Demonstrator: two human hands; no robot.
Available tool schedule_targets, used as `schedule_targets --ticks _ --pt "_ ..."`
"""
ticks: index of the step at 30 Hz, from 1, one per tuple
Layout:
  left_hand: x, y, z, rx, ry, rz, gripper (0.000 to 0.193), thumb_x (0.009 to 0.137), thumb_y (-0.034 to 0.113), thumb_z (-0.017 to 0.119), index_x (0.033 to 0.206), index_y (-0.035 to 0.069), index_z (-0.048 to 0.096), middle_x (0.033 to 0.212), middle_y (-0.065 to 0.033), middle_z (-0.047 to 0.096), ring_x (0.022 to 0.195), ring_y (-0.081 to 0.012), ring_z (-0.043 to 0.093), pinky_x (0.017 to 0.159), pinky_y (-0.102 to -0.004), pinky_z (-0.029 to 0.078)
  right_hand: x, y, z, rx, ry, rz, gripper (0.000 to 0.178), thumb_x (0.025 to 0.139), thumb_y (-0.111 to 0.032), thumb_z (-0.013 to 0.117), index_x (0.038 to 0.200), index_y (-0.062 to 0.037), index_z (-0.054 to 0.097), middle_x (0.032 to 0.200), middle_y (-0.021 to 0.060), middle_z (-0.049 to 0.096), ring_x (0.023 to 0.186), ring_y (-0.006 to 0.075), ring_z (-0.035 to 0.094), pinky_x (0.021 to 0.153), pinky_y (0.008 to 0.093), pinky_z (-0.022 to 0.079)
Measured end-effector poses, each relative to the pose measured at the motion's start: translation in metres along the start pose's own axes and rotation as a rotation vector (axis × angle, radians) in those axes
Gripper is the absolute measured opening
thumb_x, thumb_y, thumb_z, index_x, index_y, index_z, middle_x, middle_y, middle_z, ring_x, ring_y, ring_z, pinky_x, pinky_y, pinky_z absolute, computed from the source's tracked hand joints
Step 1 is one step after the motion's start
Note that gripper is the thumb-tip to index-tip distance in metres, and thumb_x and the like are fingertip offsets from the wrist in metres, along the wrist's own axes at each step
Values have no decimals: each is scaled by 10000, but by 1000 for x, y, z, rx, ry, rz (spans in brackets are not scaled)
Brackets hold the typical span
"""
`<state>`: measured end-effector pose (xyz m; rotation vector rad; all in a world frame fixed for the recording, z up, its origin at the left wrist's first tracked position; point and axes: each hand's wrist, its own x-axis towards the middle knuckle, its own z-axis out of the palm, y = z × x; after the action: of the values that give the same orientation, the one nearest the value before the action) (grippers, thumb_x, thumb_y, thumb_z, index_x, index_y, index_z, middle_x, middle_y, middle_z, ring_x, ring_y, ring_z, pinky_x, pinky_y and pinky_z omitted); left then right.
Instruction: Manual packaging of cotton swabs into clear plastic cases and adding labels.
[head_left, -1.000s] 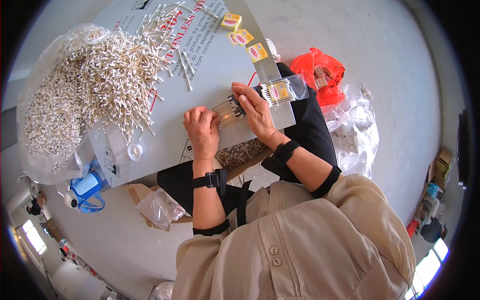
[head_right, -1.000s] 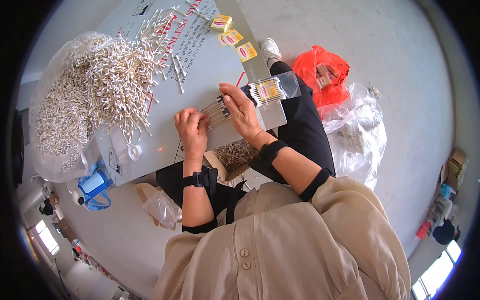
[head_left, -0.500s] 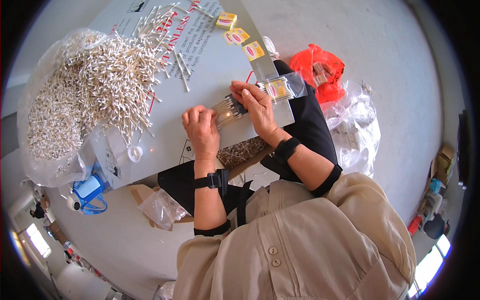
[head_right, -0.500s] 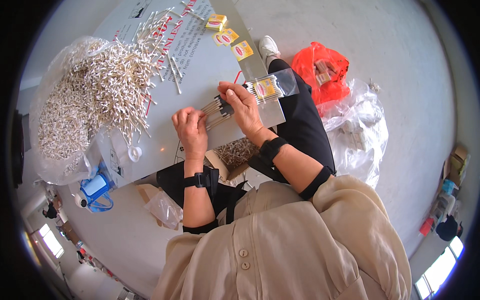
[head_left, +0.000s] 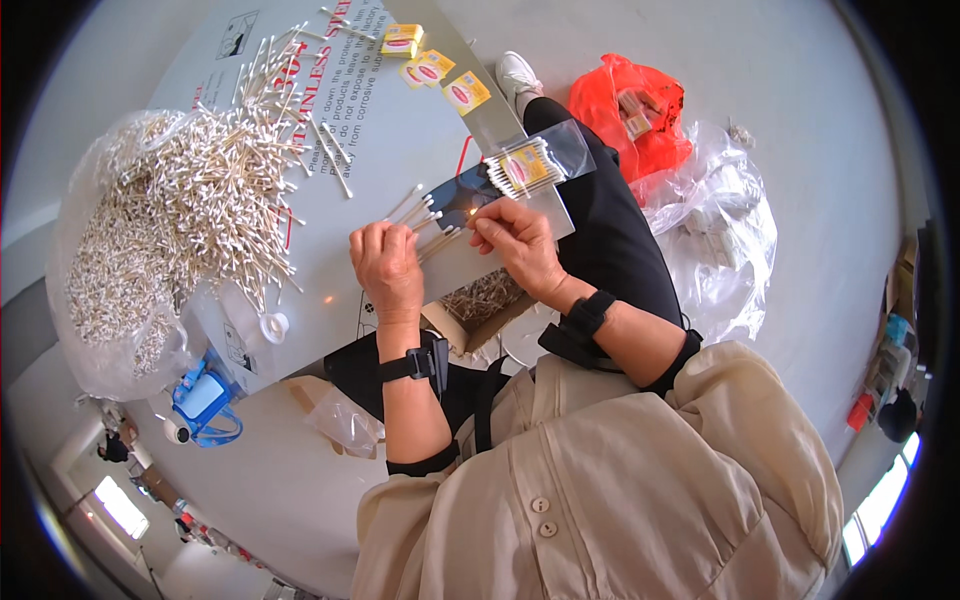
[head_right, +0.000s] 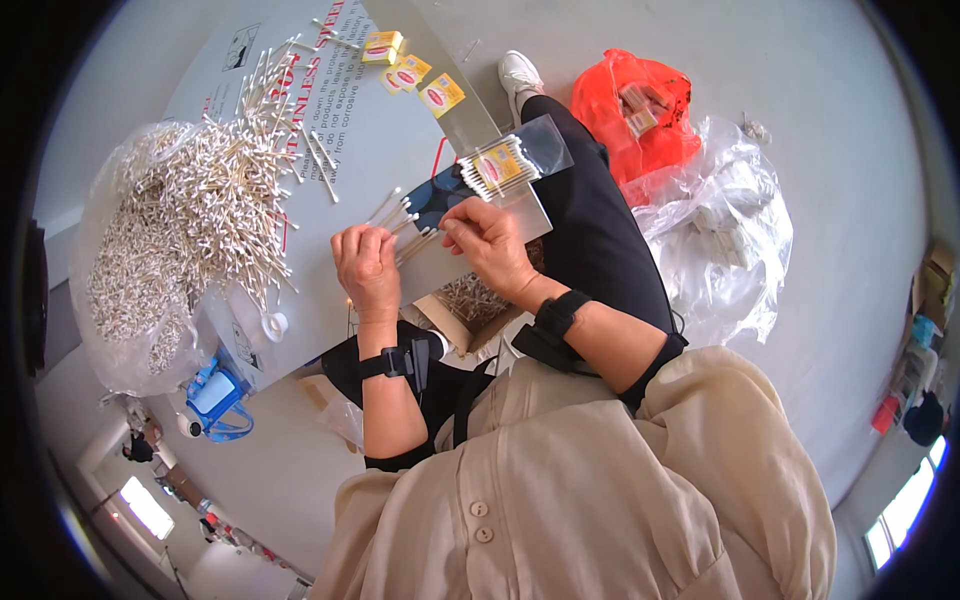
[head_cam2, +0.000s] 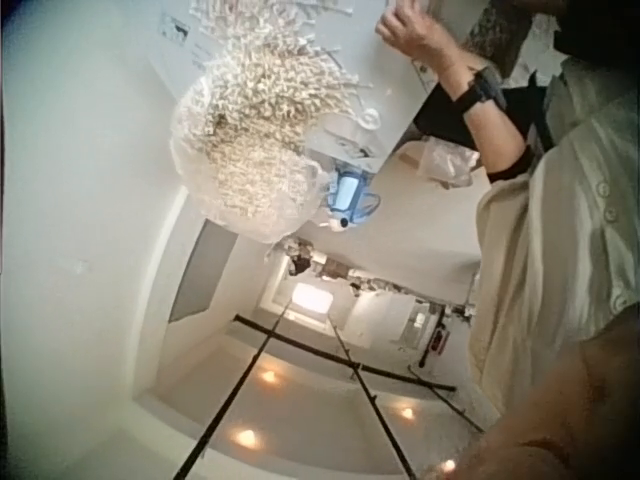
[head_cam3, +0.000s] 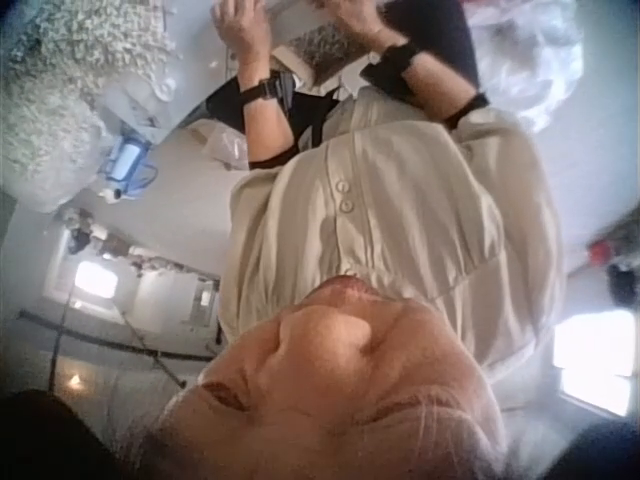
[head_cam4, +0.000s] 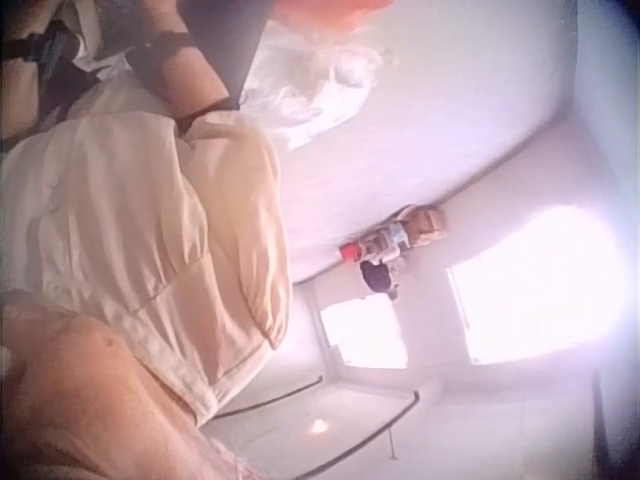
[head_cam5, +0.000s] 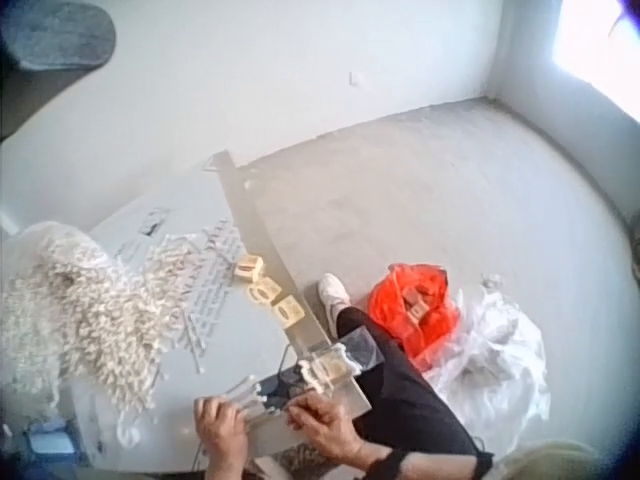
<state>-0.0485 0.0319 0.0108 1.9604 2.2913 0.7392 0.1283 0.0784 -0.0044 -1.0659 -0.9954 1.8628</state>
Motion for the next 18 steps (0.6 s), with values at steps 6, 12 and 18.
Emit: schedule_targets --ticks 6,12,18 --pt "0 1 2 22 -34 9 166 739 -9 712 857 63 622 881 -73 585 903 -295 549 797 -399 477 0 1 -8 -409 -166 -328 46 877 -11 632 911 15 615 795 89 593 707 187 619 609 302 485" --pt "4 -2 4 39 -100 -4 150 759 -12 698 862 57 613 865 -78 579 880 -294 540 779 -395 468 3 1 -7 -465 -168 -438 71 822 -40 649 849 -16 588 805 135 593 716 339 609 619 394 488" --pt "4 -10 -2 -148 -174 -118 114 813 -17 667 857 50 587 878 -54 579 868 -244 529 776 -351 454 4 0 -7 -422 -161 -426 86 813 -66 634 814 -22 560 798 144 601 731 379 612 628 443 488"
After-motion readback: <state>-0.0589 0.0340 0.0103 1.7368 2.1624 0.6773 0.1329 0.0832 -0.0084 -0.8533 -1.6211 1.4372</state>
